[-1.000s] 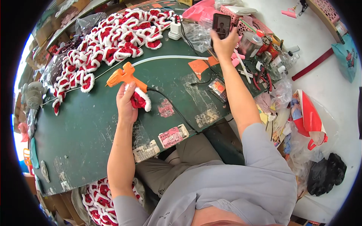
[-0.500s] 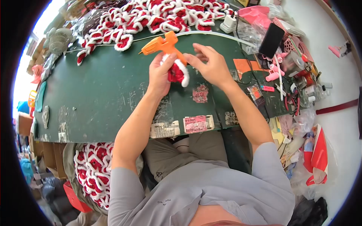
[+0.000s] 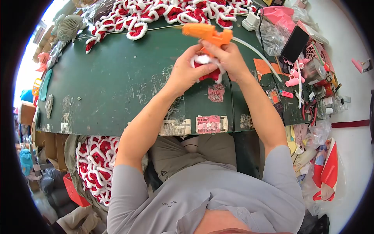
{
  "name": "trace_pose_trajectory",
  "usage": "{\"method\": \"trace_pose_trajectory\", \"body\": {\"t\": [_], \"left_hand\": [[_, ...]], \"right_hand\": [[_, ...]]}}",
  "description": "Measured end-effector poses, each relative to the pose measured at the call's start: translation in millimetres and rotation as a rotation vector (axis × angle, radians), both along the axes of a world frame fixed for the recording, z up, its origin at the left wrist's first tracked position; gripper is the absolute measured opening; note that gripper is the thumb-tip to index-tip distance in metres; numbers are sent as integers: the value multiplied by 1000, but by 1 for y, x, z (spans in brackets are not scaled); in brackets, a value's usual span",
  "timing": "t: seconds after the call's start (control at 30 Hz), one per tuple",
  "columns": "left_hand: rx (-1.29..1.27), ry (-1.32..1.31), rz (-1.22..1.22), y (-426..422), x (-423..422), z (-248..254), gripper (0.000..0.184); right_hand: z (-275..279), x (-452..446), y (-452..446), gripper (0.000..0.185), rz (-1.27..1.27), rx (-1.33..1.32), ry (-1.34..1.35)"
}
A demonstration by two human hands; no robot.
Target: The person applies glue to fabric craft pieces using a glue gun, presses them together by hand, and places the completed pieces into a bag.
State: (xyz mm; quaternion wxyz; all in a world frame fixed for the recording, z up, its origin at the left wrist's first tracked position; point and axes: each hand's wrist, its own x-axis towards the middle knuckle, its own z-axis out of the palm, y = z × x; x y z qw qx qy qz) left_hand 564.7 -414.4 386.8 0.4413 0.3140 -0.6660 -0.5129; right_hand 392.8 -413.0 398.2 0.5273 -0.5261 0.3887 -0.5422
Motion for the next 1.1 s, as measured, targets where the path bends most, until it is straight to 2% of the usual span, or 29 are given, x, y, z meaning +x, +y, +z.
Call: {"method": "trace_pose_trajectory", "body": {"t": [0.03, 0.07, 0.13, 0.17, 0.33, 0.4, 0.53, 0.6, 0.7, 0.8, 0.93, 1.0, 1.1], "left_hand": [[130, 92, -35, 2, 2, 1, 50], [133, 93, -34, 2, 4, 3, 50], [321, 293, -85, 0, 8, 9, 47], [357, 342, -71, 0, 8, 12, 38], [446, 468, -57, -4, 13, 1, 26], [474, 498, -80, -2, 11, -1, 23], [510, 519, -78, 3, 10, -4, 19], [486, 584, -169, -1, 15, -8, 18], [554, 693, -282, 1, 15, -12, 18], [618, 769, -395, 2, 15, -12, 19], [509, 657, -321, 12, 10, -6, 22], [458, 538, -191, 15, 8, -5, 26], [469, 504, -174, 17, 8, -9, 31]], "right_hand": [[0, -2, 1, 32, -88, -64, -49], [-2, -5, 2, 32, -88, -61, -48], [-4, -16, 3, 26, -137, -162, -262], [-8, -23, 5, 25, -194, -183, -188], [-16, -15, 23, 26, -103, -212, -221], [-12, -9, 32, 26, -78, -41, -94], [-19, -9, 36, 26, -111, 11, -167], [-19, -15, 38, 26, -141, -1, -202], [-22, -22, 40, 26, -177, -161, -352], [-24, -27, 42, 26, -160, -171, -347], [-29, -27, 45, 26, -148, -140, -334], [-33, -29, 45, 27, -109, -39, -238], [-32, -27, 48, 27, -33, -113, -222]]}}
